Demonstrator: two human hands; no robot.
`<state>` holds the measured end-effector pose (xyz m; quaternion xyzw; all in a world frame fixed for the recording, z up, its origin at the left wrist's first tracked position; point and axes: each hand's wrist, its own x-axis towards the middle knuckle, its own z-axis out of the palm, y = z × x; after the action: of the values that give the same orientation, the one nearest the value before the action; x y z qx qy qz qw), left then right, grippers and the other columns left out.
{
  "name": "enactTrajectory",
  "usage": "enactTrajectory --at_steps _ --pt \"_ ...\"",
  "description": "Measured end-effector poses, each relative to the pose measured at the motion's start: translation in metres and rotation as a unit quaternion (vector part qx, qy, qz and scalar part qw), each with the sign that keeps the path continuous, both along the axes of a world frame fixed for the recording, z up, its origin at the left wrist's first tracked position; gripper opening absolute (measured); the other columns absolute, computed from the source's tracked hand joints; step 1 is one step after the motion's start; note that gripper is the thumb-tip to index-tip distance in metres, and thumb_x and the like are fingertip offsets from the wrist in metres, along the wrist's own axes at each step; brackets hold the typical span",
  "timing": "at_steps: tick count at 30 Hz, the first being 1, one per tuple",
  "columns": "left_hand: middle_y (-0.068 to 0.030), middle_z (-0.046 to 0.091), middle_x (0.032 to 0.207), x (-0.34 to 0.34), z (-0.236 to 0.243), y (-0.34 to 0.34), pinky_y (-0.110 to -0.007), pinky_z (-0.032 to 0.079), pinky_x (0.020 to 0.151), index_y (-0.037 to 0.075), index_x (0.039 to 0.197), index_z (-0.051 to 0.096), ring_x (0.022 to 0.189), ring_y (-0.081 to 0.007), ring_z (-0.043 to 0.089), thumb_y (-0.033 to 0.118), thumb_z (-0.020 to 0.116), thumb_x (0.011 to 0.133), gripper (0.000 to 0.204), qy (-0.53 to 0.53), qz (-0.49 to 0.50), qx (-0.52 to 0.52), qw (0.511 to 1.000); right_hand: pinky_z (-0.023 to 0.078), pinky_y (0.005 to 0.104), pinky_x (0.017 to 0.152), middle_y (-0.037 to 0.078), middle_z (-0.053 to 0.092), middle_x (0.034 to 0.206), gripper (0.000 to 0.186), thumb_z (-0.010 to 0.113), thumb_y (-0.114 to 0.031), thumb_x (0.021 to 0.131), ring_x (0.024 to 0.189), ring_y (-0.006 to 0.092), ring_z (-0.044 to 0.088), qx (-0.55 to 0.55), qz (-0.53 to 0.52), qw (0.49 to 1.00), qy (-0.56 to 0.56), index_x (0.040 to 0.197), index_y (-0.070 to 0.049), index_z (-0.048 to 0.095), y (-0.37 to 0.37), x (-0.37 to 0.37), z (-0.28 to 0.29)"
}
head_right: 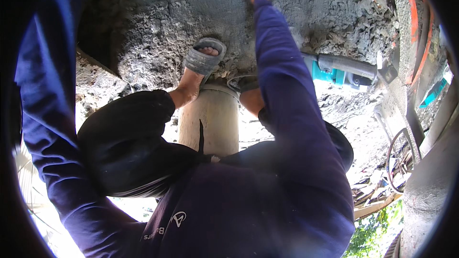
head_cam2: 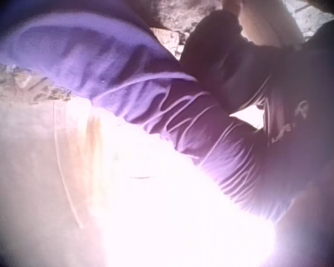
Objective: The person sits on the ground and uses a handheld angle grinder to smooth the surface of a large stone. They adjust the tool and continue grinding the stone's surface.
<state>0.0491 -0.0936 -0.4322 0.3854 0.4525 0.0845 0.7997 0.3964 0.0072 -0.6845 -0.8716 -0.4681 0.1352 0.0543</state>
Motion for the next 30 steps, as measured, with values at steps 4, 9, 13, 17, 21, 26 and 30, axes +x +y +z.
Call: enactTrajectory --at_steps 4,9,13,17,21,26,30 --pt "-0.0079 0.029 0.166 0.001 -0.003 -0.002 -0.032 0.018 0.127 0.006 0.158 0.034 0.155 -0.0218 0.021 0.005 0.040 0.107 0.052 0.004 0.019 -0.006 1.000 0.059 0.0487 0.089 0.019 0.075 0.110 0.049 0.072 -0.046 0.086 0.101 0.0396 0.072 -0.004 -0.006 0.995 0.095 0.116 -0.008 0.075 -0.003 -0.068 0.051" --pt "-0.0077 0.030 0.165 -0.001 -0.003 -0.003 -0.032 0.018 0.127 0.006 0.158 0.034 0.155 -0.0215 0.022 0.005 0.040 0.107 0.052 -0.003 0.023 -0.004 1.000 0.061 0.0463 0.084 0.022 0.076 0.104 0.048 0.080 -0.040 0.081 0.088 0.0392 0.074 -0.076 -0.043 0.977 0.195 0.109 -0.001 0.076 -0.009 -0.070 0.072" --pt "-0.0075 0.030 0.165 0.000 -0.003 0.000 -0.032 0.019 0.127 0.006 0.158 0.034 0.154 -0.0212 0.022 0.005 0.041 0.107 0.052 -0.003 0.024 -0.008 1.000 0.063 0.0415 0.077 0.020 0.076 0.099 0.039 0.083 -0.035 0.080 0.081 0.0359 0.076 -0.043 -0.194 0.972 0.128 0.096 0.000 0.076 0.010 -0.120 0.102" --pt "-0.0073 0.030 0.165 -0.002 -0.004 0.000 -0.032 0.019 0.126 0.006 0.158 0.035 0.154 -0.0210 0.023 0.006 0.041 0.107 0.051 0.000 0.038 -0.005 0.999 0.063 0.0398 0.080 0.018 0.077 0.100 0.033 0.077 -0.034 0.086 0.088 0.0330 0.077 -0.102 -0.218 0.961 0.138 0.097 -0.002 0.075 0.055 -0.169 0.131" --pt "-0.0071 0.031 0.164 0.004 -0.002 0.013 -0.032 0.019 0.126 0.006 0.158 0.035 0.154 -0.0207 0.023 0.006 0.041 0.107 0.051 -0.020 -0.018 -0.015 1.000 0.063 0.0428 0.087 0.017 0.076 0.106 0.035 0.070 -0.034 0.092 0.097 0.0332 0.075 -0.068 0.012 0.994 0.087 0.111 -0.005 0.074 0.053 -0.183 0.006" --pt "-0.0068 0.032 0.164 -0.003 0.000 0.002 -0.032 0.020 0.126 0.006 0.157 0.036 0.153 -0.0204 0.024 0.006 0.042 0.107 0.051 0.002 0.029 -0.010 1.000 0.053 0.0476 0.105 0.017 0.072 0.120 0.045 0.065 -0.020 0.092 0.118 0.0324 0.067 0.185 0.078 0.941 0.271 0.134 -0.006 0.064 0.069 -0.233 0.162" --pt "-0.0066 0.032 0.164 -0.003 -0.001 0.004 -0.032 0.020 0.126 0.006 0.157 0.036 0.153 -0.0201 0.025 0.007 0.042 0.107 0.050 0.003 0.027 -0.005 1.000 0.053 0.0472 0.096 0.020 0.070 0.119 0.051 0.076 -0.011 0.079 0.110 0.0356 0.067 0.223 0.019 0.970 0.090 0.128 -0.004 0.065 0.068 -0.193 0.171"
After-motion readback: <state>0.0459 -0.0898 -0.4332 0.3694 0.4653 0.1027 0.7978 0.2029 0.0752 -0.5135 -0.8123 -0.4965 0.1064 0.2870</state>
